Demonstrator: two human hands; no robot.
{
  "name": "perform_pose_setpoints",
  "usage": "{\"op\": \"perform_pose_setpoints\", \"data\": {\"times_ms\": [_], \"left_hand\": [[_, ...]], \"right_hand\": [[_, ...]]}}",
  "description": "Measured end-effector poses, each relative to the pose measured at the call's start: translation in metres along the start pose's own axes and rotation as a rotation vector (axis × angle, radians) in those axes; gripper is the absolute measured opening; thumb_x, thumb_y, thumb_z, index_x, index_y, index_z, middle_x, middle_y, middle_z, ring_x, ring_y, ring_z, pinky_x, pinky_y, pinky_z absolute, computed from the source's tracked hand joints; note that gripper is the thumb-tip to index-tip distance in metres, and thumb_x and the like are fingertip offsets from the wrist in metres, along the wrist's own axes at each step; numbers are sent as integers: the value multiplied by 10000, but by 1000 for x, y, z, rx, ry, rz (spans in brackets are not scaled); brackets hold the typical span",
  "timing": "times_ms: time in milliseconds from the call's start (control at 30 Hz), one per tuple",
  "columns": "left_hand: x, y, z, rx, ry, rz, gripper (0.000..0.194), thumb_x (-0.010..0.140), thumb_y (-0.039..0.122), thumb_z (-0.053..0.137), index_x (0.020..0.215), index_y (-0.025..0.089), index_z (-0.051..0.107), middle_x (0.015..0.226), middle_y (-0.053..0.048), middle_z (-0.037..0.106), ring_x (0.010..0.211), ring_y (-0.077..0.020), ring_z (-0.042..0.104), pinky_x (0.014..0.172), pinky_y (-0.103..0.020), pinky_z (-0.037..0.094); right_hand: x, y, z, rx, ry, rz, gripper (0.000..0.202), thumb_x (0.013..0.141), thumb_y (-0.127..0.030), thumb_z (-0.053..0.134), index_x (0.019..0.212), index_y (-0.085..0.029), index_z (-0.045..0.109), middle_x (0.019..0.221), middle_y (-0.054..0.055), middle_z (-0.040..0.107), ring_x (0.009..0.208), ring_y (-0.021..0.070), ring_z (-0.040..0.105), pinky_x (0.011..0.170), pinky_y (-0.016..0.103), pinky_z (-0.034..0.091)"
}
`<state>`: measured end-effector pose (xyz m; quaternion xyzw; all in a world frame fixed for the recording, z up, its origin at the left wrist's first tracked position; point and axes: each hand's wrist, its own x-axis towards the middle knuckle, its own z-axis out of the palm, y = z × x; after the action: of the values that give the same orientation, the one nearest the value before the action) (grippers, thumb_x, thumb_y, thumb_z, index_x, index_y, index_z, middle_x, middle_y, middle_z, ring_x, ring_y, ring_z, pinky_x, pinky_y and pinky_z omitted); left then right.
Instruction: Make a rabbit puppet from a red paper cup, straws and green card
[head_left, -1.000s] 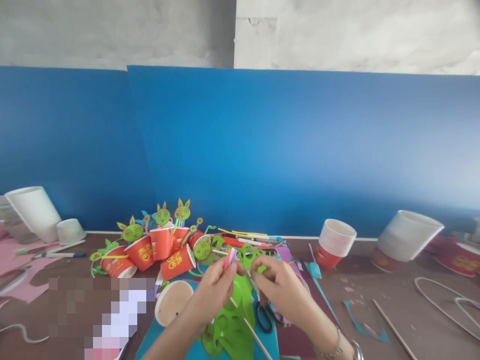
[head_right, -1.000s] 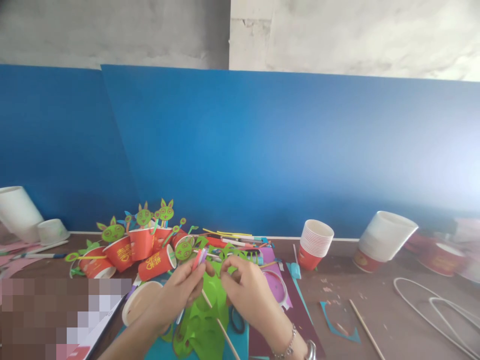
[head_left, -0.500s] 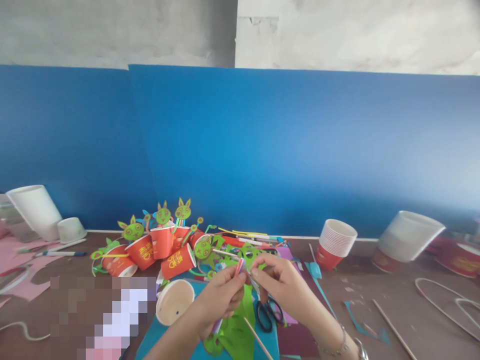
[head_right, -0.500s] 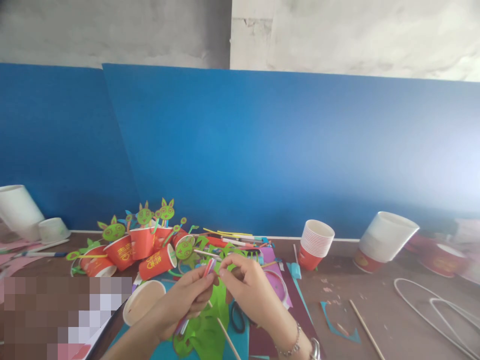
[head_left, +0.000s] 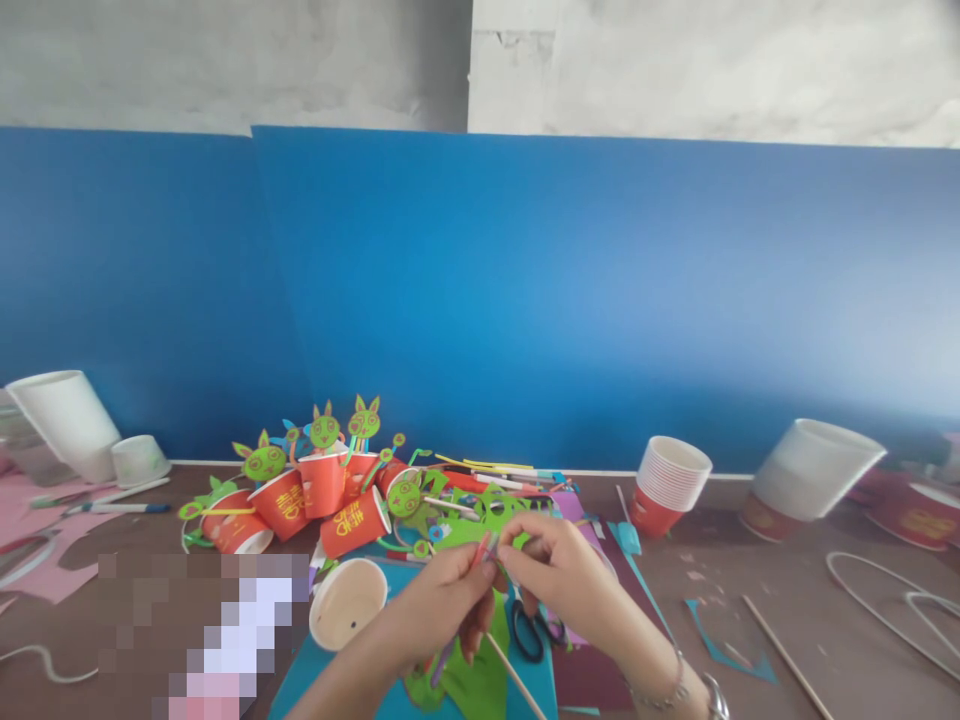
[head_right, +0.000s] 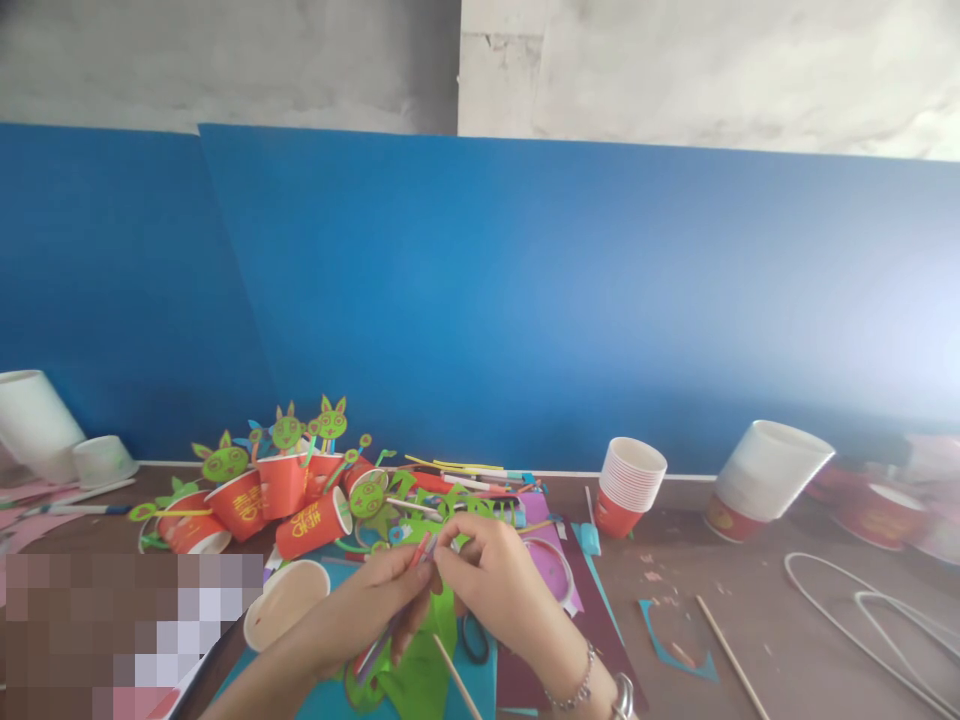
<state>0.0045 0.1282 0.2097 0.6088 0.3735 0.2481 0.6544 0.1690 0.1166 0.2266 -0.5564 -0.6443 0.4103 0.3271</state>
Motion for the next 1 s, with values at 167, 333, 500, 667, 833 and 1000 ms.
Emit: {"op": "perform_pose_setpoints", "data": {"times_ms": [167, 333, 500, 667, 833, 1000], "left_hand": [[0, -1, 3, 101, 48, 6, 386, 856, 597, 404, 791, 217, 433, 465, 95, 423, 362, -77, 372, 382, -195, 292], [-1, -2, 4, 248, 128, 78, 322, 914, 491, 352, 777, 218, 457, 543, 74, 372, 459, -108, 347, 452, -228, 285], [0, -10, 5, 404, 221, 164, 339, 945, 424, 310, 827, 195, 532, 760, -27, 559, 686, -176, 489, 618, -277, 340], [-1, -13, 6, 494, 277, 153, 339, 951, 446, 309, 845, 212, 531, 797, -63, 623, 716, -213, 546, 632, -297, 324], [-4, -8, 7, 521, 286, 150, 331, 963, 434, 285, 871, 224, 523, 809, -72, 631, 745, -226, 574, 637, -301, 315], [-3, -9, 5, 531, 261, 180, 336, 970, 427, 261, 864, 224, 507, 748, -39, 588, 669, -194, 525, 621, -295, 300]], "right_hand": [[-3, -4, 3, -34, 26, 4, 94, 800, -220, 528, 759, -198, 610, 416, -62, 549, 341, 75, 400, 372, 165, 280], [-5, -9, 4, -155, 58, 11, 107, 789, -209, 511, 718, -213, 592, 411, -64, 562, 320, 74, 404, 384, 177, 295], [-4, -11, 6, -256, 105, -3, 143, 823, -278, 515, 723, -223, 601, 402, -59, 574, 309, 91, 426, 409, 203, 316], [-3, -10, 9, -300, 143, 7, 207, 844, -372, 535, 712, -223, 595, 414, -33, 591, 383, 128, 529, 435, 206, 346], [-3, -12, 10, -353, 179, 27, 248, 855, -406, 531, 699, -225, 594, 408, -24, 598, 395, 142, 547, 429, 216, 340], [-3, -12, 9, -371, 203, 67, 270, 853, -437, 529, 702, -227, 607, 401, -15, 606, 376, 148, 540, 421, 229, 335]]}}
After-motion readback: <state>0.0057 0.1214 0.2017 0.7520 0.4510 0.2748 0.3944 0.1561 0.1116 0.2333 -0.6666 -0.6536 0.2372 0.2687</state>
